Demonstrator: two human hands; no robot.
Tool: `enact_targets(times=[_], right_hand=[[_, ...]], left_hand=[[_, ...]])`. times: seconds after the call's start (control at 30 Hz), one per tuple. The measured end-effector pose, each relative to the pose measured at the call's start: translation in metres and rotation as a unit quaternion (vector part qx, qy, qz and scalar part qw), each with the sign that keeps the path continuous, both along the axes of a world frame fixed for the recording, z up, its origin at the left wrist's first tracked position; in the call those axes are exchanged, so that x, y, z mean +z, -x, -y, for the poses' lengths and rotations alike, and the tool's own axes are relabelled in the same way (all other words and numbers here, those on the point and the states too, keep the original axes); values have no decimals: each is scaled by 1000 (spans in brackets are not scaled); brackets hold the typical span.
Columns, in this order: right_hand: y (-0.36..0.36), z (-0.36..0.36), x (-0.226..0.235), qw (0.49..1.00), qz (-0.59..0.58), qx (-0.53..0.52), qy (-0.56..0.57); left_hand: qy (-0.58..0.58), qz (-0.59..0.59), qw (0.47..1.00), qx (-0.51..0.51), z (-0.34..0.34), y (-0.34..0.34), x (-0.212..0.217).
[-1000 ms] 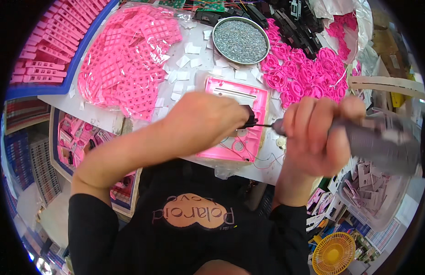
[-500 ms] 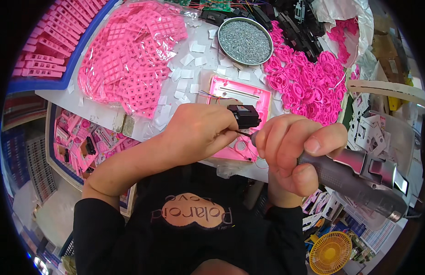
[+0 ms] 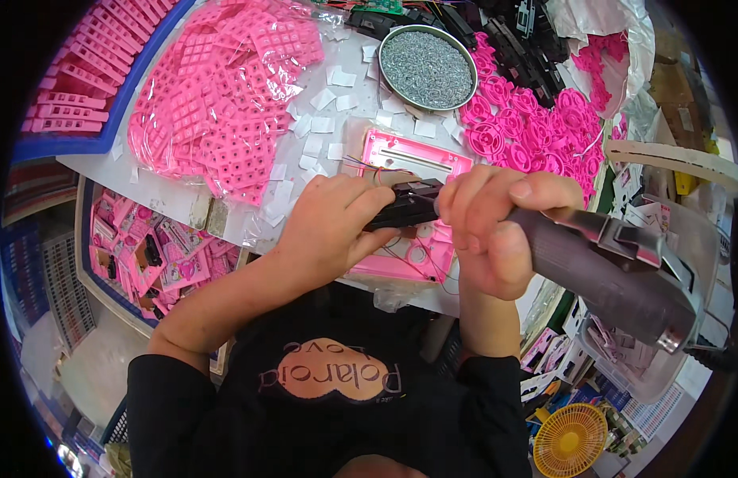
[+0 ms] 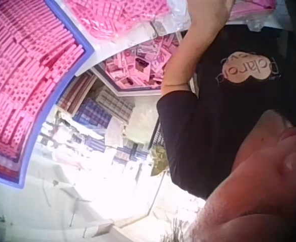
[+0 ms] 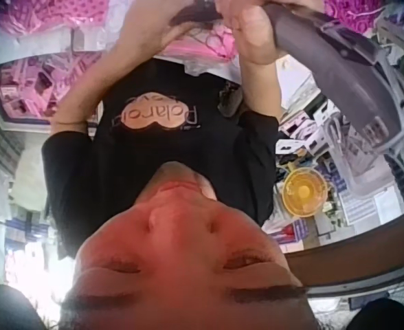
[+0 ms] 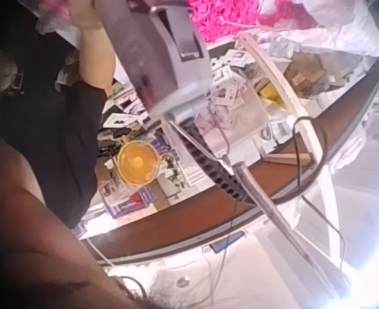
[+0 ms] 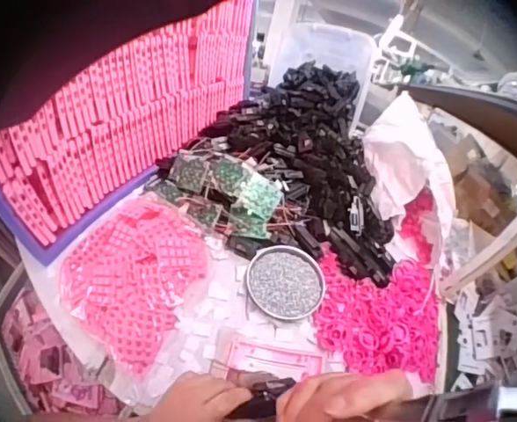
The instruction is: Assembling a pink electronic toy piggy bank by installing the internal circuit board and battery compartment using a powered screwdriver.
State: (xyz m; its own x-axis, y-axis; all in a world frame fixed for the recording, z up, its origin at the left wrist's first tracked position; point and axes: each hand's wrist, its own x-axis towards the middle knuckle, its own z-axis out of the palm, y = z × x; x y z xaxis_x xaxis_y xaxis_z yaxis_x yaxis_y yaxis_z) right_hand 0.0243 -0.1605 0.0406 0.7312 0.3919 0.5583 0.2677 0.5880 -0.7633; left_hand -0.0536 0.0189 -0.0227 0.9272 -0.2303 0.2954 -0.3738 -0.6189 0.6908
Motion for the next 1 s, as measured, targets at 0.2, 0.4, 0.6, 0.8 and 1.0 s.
enact_targets(times=[0.2, 0.4, 0.6, 0.8, 1.0], right_hand=[[2, -7, -7, 997, 38, -35, 57], [7, -9, -9, 994, 28, -50, 97], [6, -15, -12, 993, 56, -50, 93], [-3, -17, -5, 975, 146, -13, 167], [-19, -2, -11, 988, 31, 107, 111]], left_hand=[[42, -25, 999, -6, -2, -2, -5], [32, 11, 999, -3, -2, -2, -3], [47, 8, 999, -4, -1, -2, -6], [62, 5, 998, -17, -3, -1, -11], [37, -29, 998, -32, -6, -2, -6]])
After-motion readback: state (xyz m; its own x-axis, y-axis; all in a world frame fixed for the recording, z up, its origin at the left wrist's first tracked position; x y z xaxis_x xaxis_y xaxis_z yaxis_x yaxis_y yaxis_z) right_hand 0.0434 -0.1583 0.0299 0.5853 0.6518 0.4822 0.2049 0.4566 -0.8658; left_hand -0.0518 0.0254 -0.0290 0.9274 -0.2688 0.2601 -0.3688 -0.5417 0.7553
